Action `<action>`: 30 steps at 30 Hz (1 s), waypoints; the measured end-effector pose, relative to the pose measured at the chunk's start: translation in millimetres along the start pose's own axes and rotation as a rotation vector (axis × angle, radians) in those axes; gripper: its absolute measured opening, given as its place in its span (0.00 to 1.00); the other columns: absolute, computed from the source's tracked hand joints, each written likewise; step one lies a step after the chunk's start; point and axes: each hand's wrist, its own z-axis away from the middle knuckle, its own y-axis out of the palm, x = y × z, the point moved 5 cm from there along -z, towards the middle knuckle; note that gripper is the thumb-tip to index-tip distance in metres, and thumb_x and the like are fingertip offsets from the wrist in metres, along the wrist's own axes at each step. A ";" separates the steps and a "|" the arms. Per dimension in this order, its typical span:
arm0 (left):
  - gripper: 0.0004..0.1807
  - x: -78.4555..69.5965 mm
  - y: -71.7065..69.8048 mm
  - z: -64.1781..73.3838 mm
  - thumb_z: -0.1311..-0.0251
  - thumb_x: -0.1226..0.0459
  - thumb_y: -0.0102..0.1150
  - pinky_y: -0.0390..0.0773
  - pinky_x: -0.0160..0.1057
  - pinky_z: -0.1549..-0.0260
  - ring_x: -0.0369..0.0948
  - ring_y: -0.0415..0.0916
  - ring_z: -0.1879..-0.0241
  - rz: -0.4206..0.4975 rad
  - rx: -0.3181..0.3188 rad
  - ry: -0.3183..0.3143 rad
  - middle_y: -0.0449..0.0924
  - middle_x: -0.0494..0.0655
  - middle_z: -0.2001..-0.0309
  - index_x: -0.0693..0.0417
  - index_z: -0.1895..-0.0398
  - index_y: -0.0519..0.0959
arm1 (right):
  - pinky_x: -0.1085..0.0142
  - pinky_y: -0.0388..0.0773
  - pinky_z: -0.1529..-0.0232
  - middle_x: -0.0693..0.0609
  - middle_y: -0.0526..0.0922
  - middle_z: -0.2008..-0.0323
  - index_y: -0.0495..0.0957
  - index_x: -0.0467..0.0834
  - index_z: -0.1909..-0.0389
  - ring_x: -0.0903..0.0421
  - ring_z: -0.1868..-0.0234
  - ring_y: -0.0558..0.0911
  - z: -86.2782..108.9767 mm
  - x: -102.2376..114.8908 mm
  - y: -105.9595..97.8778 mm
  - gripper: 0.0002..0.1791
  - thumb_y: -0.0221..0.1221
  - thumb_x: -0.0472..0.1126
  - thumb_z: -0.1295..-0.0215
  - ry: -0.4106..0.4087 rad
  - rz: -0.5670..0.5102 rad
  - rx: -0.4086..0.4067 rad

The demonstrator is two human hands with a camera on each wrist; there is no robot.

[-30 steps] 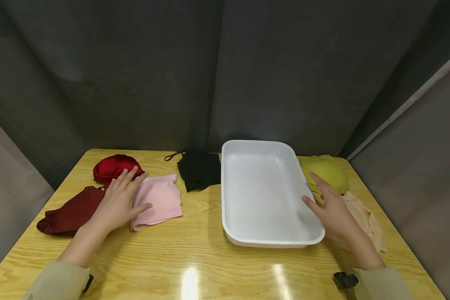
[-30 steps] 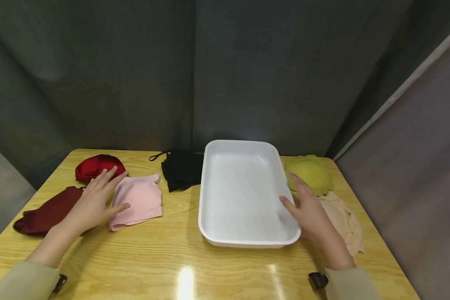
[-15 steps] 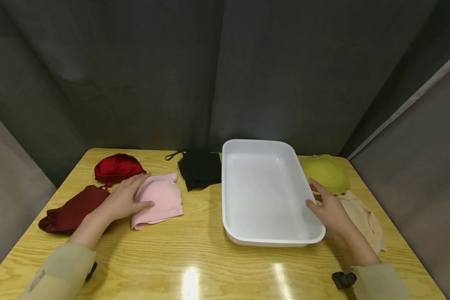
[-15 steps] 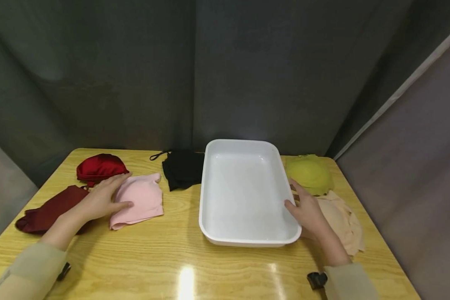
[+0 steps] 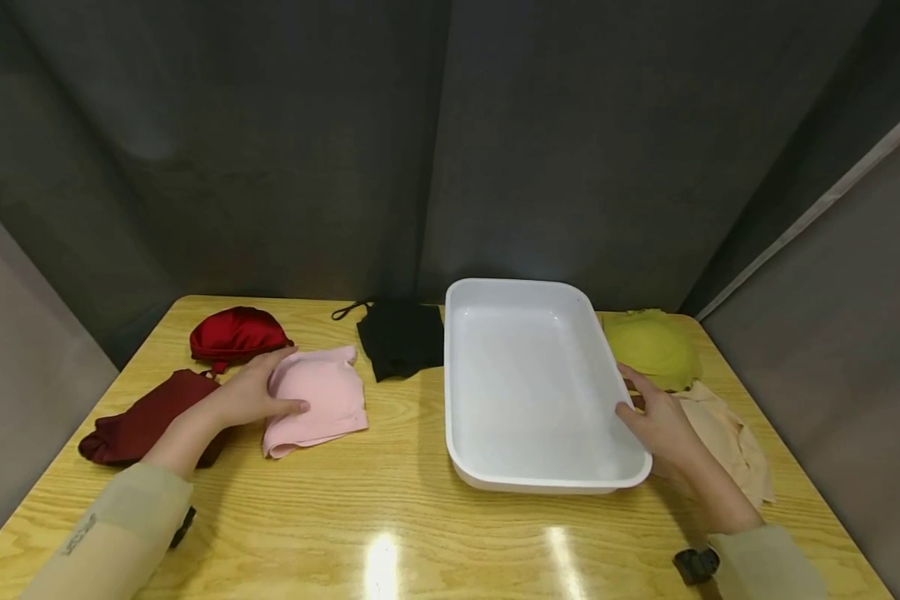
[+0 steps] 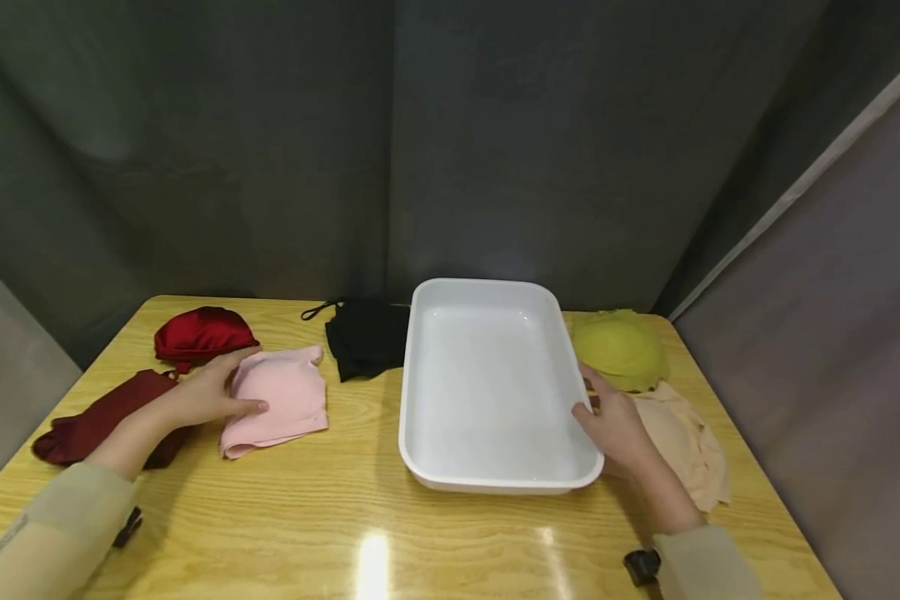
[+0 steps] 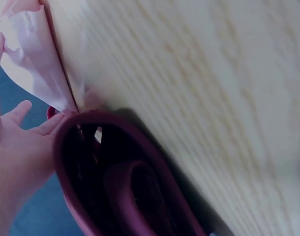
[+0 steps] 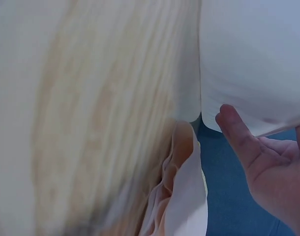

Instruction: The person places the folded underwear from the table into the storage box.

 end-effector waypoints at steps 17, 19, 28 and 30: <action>0.61 6.0 -6.3 -10.9 0.59 0.43 0.72 0.63 0.64 0.41 0.62 0.58 0.38 0.135 0.070 -0.102 0.55 0.70 0.35 0.63 0.30 0.47 | 0.53 0.81 0.61 0.28 0.73 0.47 0.55 0.32 0.31 0.37 0.54 0.79 -0.3 3.4 2.6 0.32 0.50 0.35 0.35 -0.001 0.026 -0.020; 0.61 5.1 -7.0 -11.4 0.58 0.45 0.72 0.62 0.63 0.41 0.61 0.58 0.38 0.159 0.090 -0.124 0.55 0.70 0.35 0.64 0.31 0.46 | 0.54 0.81 0.62 0.29 0.73 0.47 0.55 0.32 0.31 0.37 0.54 0.79 -0.6 3.1 2.5 0.32 0.50 0.35 0.35 0.005 0.030 -0.016; 0.64 0.7 -3.8 -15.3 0.60 0.45 0.73 0.57 0.64 0.38 0.61 0.55 0.38 0.196 0.140 -0.265 0.52 0.71 0.35 0.66 0.31 0.40 | 0.53 0.81 0.59 0.27 0.70 0.44 0.52 0.33 0.30 0.38 0.53 0.78 -0.3 1.1 0.7 0.34 0.51 0.37 0.33 0.047 -0.021 0.055; 0.64 0.9 -2.3 -15.9 0.60 0.46 0.73 0.57 0.63 0.38 0.61 0.54 0.38 0.206 0.143 -0.290 0.51 0.71 0.34 0.65 0.31 0.39 | 0.52 0.80 0.57 0.27 0.69 0.43 0.51 0.34 0.29 0.37 0.50 0.77 -0.2 -0.2 0.9 0.35 0.52 0.38 0.33 0.053 -0.046 0.071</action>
